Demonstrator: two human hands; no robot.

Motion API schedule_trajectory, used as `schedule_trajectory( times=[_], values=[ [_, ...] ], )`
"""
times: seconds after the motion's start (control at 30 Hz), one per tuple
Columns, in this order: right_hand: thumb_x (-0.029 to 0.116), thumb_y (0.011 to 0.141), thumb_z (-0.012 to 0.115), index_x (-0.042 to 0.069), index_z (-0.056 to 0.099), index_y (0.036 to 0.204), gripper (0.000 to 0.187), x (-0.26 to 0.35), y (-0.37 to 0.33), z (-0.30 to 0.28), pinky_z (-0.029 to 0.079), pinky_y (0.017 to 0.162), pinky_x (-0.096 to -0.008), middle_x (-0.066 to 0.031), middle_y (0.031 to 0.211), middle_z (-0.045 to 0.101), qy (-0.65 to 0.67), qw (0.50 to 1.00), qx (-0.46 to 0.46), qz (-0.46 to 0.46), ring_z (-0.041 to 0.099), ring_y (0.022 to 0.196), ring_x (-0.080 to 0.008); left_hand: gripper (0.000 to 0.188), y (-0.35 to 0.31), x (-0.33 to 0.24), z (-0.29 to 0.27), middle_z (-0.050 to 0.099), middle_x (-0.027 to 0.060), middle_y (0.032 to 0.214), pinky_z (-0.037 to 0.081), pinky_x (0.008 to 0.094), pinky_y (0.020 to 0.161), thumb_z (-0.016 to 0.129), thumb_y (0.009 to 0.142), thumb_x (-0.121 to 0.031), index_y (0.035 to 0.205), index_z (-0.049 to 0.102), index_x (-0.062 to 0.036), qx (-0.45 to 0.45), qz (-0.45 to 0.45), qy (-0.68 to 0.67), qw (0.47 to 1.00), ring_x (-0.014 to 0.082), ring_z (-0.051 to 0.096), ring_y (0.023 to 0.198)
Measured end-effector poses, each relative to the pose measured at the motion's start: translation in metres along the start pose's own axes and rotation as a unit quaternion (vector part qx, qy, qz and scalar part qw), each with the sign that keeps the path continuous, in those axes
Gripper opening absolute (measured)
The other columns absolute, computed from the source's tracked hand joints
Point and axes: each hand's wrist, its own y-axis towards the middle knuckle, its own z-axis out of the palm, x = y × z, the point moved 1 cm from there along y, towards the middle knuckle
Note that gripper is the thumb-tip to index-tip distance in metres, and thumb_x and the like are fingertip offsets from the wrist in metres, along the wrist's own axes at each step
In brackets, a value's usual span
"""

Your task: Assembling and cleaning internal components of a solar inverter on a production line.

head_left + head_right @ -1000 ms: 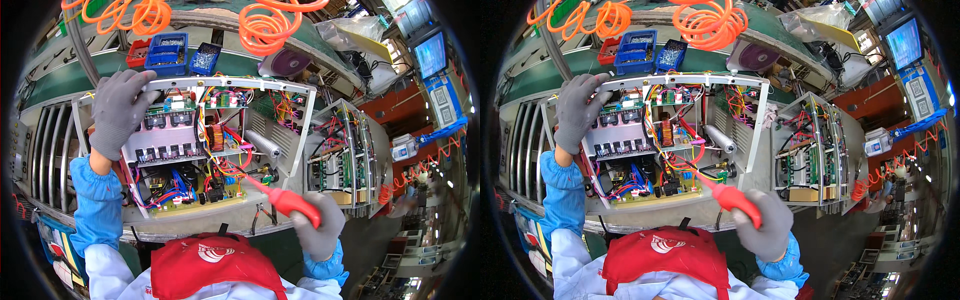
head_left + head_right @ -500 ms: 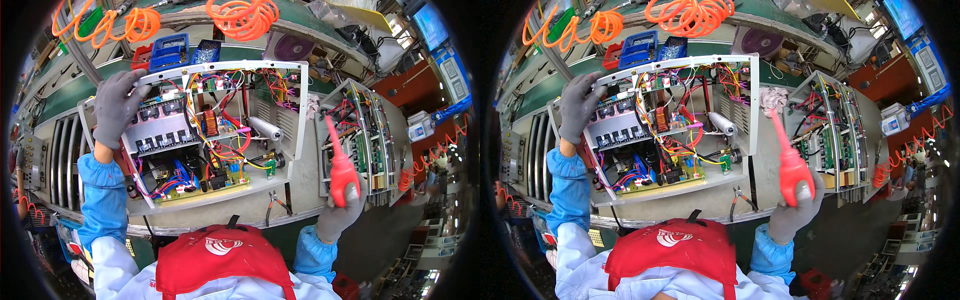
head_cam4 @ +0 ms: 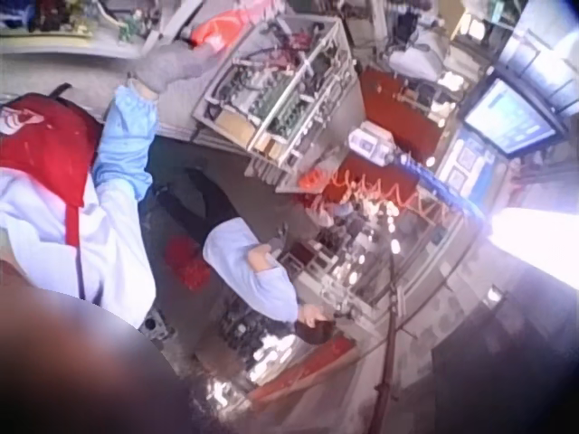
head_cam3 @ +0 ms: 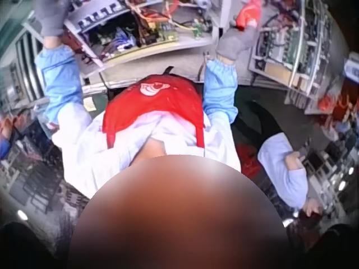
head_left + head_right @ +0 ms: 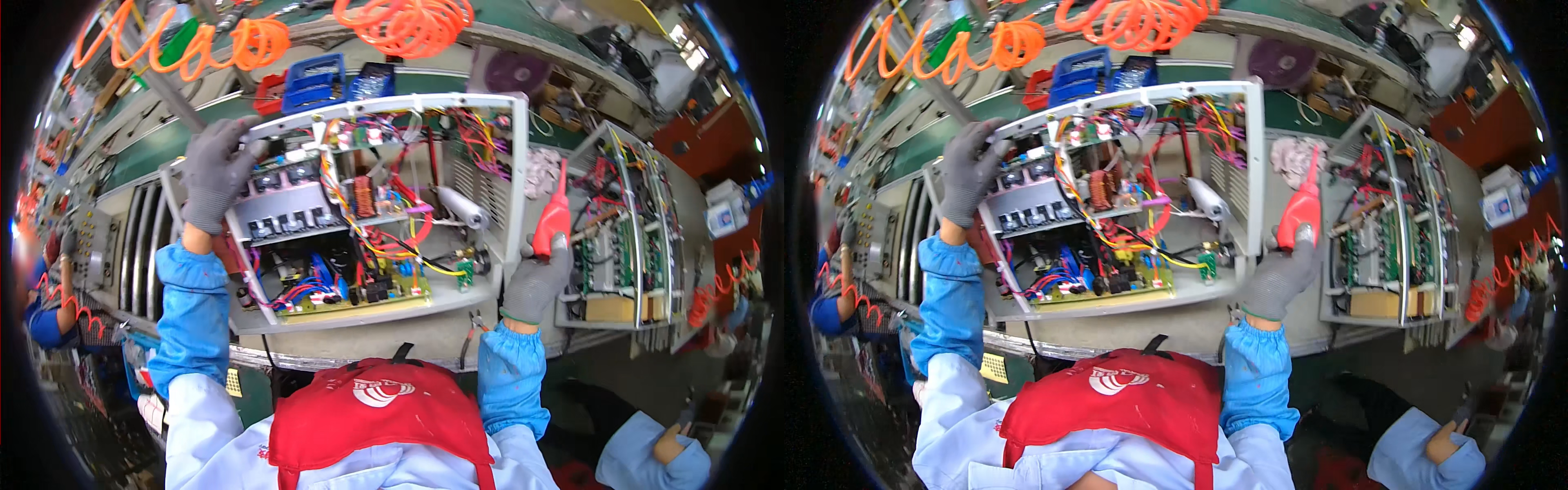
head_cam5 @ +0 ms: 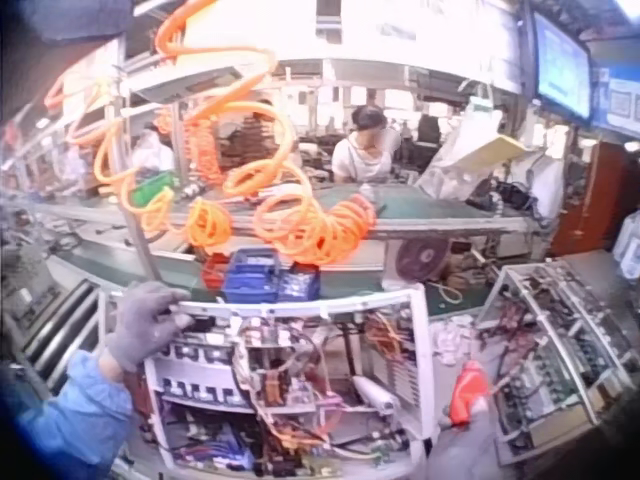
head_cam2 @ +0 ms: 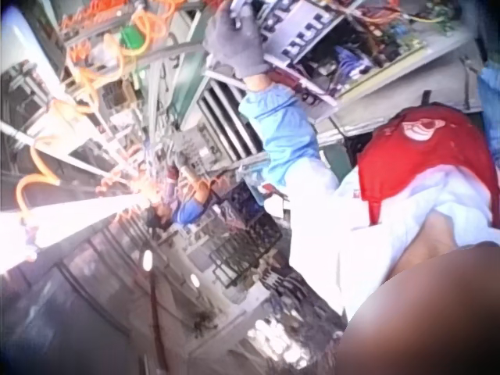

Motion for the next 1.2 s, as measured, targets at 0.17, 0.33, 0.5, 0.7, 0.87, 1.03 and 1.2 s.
schedule_trajectory(
  times=[0.17, 0.33, 0.5, 0.7, 0.87, 1.03, 1.2],
  values=[
    [0.029, 0.095, 0.056, -0.009, 0.055, 0.116, 0.043, -0.015, -0.003, 0.02, 0.045, 0.084, -0.0419, -0.0172, 0.105, 0.056, -0.32, 0.934, -0.081, -0.141, 0.055, 0.093, -0.0281, 0.03, -0.002, -0.004, -0.005, 0.067, 0.0046, 0.087, 0.044, 0.0381, 0.075, 0.075, 0.077, -0.025, 0.106, 0.072, -0.0158, -0.03, 0.045, 0.055, 0.997, 0.0256, 0.064, 0.084],
    [0.027, 0.095, 0.055, -0.009, 0.054, 0.119, 0.044, -0.011, -0.008, 0.027, 0.044, 0.092, -0.0391, -0.0175, 0.114, 0.057, -0.13, 0.991, -0.031, -0.028, 0.056, 0.101, -0.0255, 0.032, -0.005, -0.014, -0.007, 0.068, 0.0037, 0.089, 0.046, 0.038, 0.077, 0.077, 0.074, -0.023, 0.105, 0.072, -0.0147, -0.061, 0.056, 0.065, 0.994, 0.0246, 0.065, 0.085],
    [0.025, 0.092, 0.057, -0.006, 0.054, 0.123, 0.043, -0.015, -0.003, 0.025, 0.044, 0.093, -0.0398, -0.0162, 0.114, 0.059, -0.122, 0.992, -0.03, -0.019, 0.056, 0.101, -0.025, 0.032, -0.014, -0.028, -0.017, 0.067, 0.0094, 0.085, 0.049, 0.0397, 0.073, 0.076, 0.067, -0.014, 0.098, 0.074, -0.0101, -0.064, 0.016, -0.006, 0.998, 0.0285, 0.065, 0.08],
    [0.024, 0.092, 0.055, -0.005, 0.053, 0.129, 0.047, -0.086, 0.057, 0.006, 0.043, 0.097, -0.0424, -0.0188, 0.124, 0.058, -0.27, 0.962, -0.025, -0.028, 0.056, 0.109, -0.0298, 0.038, -0.096, -0.096, -0.023, 0.067, 0.0026, 0.086, 0.042, 0.0336, 0.073, 0.073, 0.065, -0.015, 0.103, 0.07, -0.0124, -0.053, -0.019, 0.112, 0.992, 0.0209, 0.061, 0.073],
    [0.022, 0.097, 0.051, -0.003, 0.052, 0.131, 0.043, -0.164, 0.093, -0.027, 0.05, 0.096, -0.0472, -0.0184, 0.128, 0.057, -0.018, 0.998, 0.007, 0.066, 0.059, 0.113, -0.0297, 0.044, -0.16, -0.156, -0.002, 0.063, -0.0012, 0.084, 0.04, 0.0347, 0.073, 0.075, 0.063, -0.019, 0.107, 0.069, -0.0143, -0.038, -0.107, 0.164, 0.98, 0.0186, 0.059, 0.071],
    [0.038, 0.1, 0.037, 0.004, 0.048, 0.14, 0.053, -0.192, 0.093, -0.056, 0.052, 0.099, -0.0474, -0.0142, 0.131, 0.057, 0.002, 0.987, -0.018, 0.157, 0.059, 0.117, -0.0293, 0.046, -0.184, -0.188, -0.013, 0.064, 0.0056, 0.093, 0.042, 0.0386, 0.077, 0.071, 0.071, -0.029, 0.113, 0.067, -0.0098, 0.024, -0.103, 0.163, 0.981, 0.0241, 0.059, 0.083],
    [0.034, 0.094, 0.052, -0.003, 0.058, 0.116, 0.043, -0.119, 0.106, -0.049, 0.049, 0.078, -0.0417, -0.0149, 0.107, 0.061, -0.201, 0.979, -0.013, 0.02, 0.059, 0.092, -0.0237, 0.04, -0.176, -0.143, -0.067, 0.066, 0.01, 0.096, 0.045, 0.0394, 0.074, 0.073, 0.078, -0.025, 0.112, 0.066, -0.0056, 0.076, -0.083, -0.033, 0.993, 0.0263, 0.061, 0.084]
  ],
)
